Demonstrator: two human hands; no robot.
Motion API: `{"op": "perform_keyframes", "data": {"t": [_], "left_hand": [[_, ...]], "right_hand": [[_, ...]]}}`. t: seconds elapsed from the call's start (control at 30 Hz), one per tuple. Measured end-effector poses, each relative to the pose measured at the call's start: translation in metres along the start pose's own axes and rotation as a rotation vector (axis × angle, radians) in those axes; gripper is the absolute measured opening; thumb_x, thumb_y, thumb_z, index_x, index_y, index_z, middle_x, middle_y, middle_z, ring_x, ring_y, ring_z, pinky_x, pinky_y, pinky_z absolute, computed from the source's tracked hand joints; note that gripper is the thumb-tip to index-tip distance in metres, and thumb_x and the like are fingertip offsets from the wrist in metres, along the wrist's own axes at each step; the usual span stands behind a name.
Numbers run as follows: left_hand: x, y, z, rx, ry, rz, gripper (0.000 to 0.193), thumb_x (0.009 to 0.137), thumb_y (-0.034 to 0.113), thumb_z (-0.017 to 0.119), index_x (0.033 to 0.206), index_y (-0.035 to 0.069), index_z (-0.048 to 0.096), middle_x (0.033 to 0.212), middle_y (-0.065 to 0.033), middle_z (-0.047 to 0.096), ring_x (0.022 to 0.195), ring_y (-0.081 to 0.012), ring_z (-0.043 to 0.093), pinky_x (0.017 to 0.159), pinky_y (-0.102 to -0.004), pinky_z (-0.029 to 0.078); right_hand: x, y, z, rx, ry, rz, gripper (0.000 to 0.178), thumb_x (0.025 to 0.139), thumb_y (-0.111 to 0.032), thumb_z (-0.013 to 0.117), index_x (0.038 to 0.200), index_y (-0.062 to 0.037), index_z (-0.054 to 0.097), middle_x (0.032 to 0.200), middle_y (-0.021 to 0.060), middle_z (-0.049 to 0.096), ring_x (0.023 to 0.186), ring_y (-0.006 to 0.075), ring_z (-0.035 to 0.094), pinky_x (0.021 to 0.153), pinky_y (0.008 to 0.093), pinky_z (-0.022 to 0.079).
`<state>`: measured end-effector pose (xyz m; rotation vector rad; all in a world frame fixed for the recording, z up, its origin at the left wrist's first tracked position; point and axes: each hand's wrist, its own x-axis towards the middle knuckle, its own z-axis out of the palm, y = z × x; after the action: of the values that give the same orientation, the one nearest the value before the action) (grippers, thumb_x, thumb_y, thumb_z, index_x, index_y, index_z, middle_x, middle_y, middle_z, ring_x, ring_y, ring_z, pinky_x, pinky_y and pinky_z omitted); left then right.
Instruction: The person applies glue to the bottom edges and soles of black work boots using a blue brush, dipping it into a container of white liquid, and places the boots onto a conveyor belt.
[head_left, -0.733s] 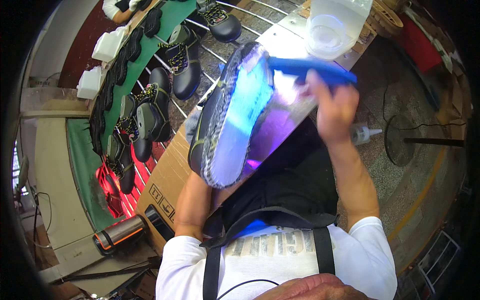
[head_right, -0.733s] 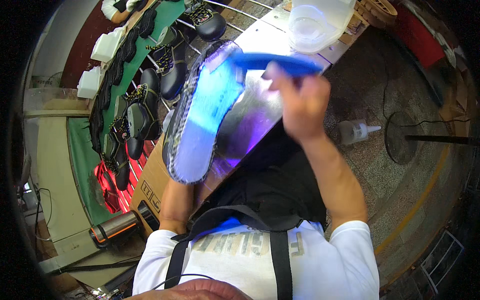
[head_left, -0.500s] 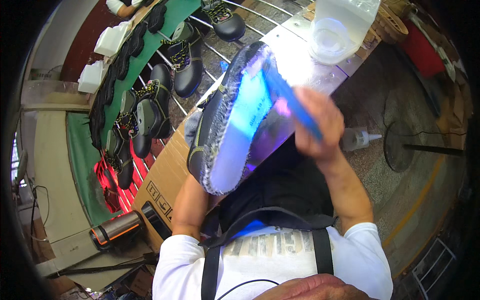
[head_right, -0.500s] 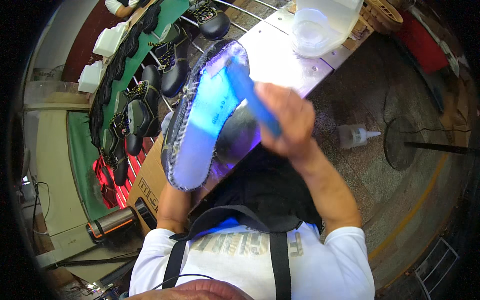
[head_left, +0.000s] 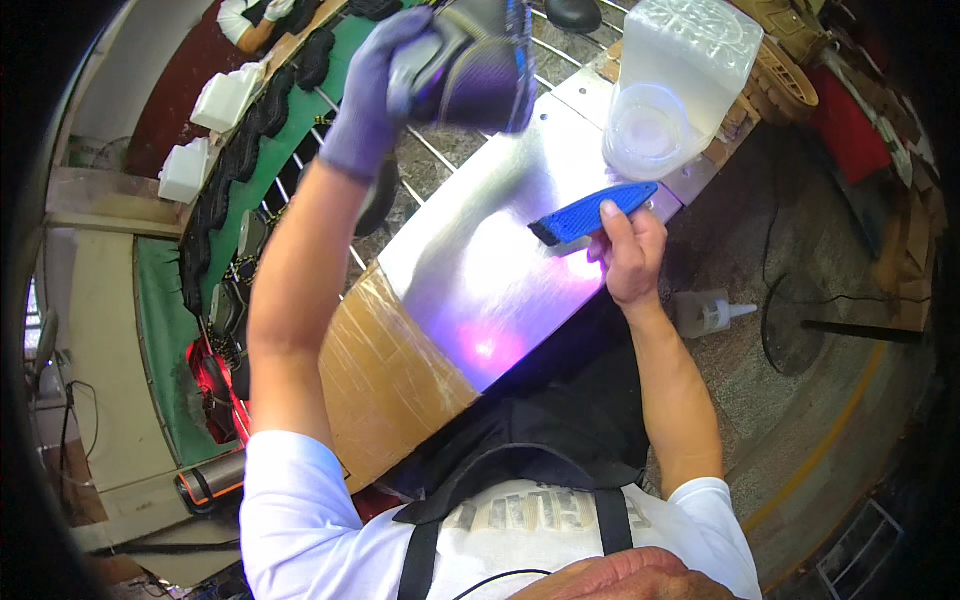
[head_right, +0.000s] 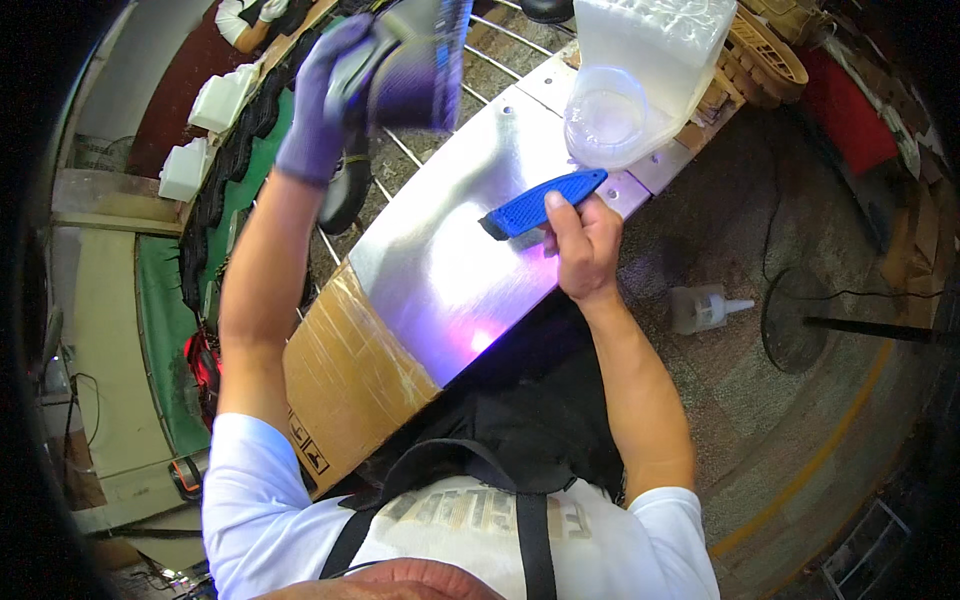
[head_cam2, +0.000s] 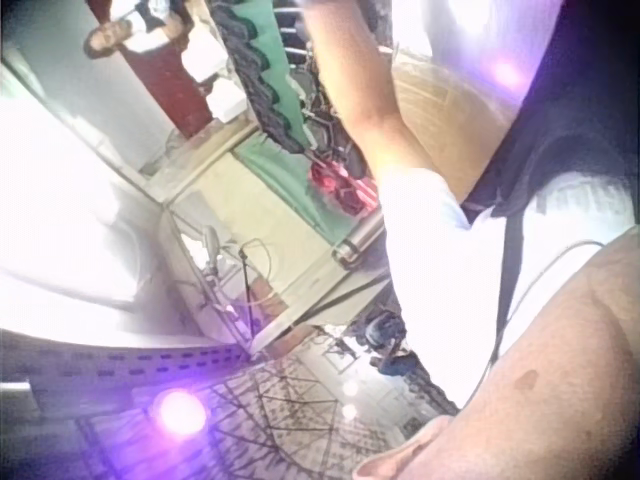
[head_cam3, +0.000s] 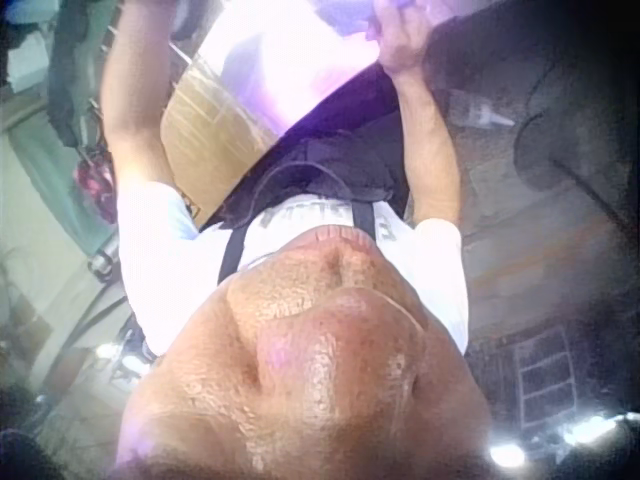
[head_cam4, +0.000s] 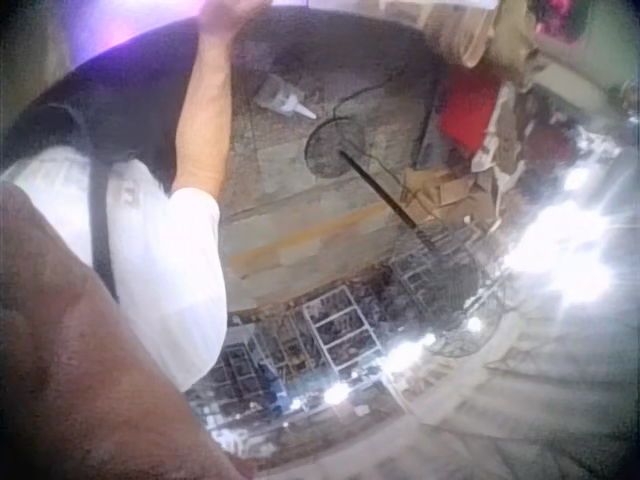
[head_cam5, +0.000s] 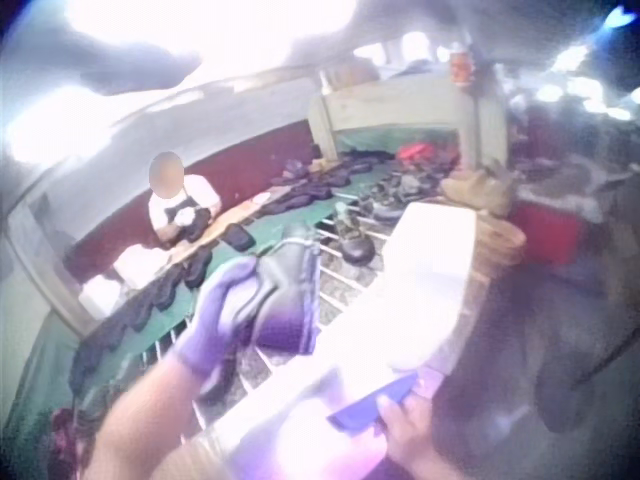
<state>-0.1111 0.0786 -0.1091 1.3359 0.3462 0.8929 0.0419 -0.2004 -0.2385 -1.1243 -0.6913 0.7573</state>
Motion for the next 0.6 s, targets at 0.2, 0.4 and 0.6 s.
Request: {"op": "perform_keyframes", "data": {"t": [0.2,0.4,0.6], "left_hand": [[0.124,-0.058,0.016,1.048,0.222,-0.100,0.038,0.087,0.038,0.069,0.096,0.002,0.077,0.091,-0.0137,0.076,0.085,-0.0227,0.071,0.075,-0.0332,0.054],[0.152,-0.088,-0.002,1.120,0.204,-0.173,0.043,0.080,0.041,0.075,0.093,0.001,0.077,0.084,-0.0145,0.075,0.077,-0.0225,0.072,0.068,-0.0353,0.054],[0.130,-0.083,0.031,1.410,0.162,-0.121,0.053,0.081,0.051,0.064,0.098,0.001,0.076,0.097,-0.0243,0.074,0.095,-0.0374,0.072,0.085,-0.0421,0.055]], "right_hand": [[0.001,0.006,-0.006,-0.300,-0.022,-0.177,0.024,0.095,-0.020,0.062,0.093,0.0033,0.069,0.080,0.0172,0.070,0.069,0.0244,0.067,0.066,0.0356,0.053],[-0.002,-0.001,-0.005,-0.346,-0.041,-0.296,0.016,0.093,-0.011,0.062,0.089,0.0034,0.067,0.072,0.0101,0.063,0.060,0.0184,0.058,0.057,0.0311,0.046],[-0.002,0.002,-0.005,-0.328,-0.051,-0.283,0.018,0.093,-0.011,0.060,0.083,0.0035,0.065,0.065,0.0048,0.058,0.055,0.0127,0.052,0.053,0.0286,0.040]]}}
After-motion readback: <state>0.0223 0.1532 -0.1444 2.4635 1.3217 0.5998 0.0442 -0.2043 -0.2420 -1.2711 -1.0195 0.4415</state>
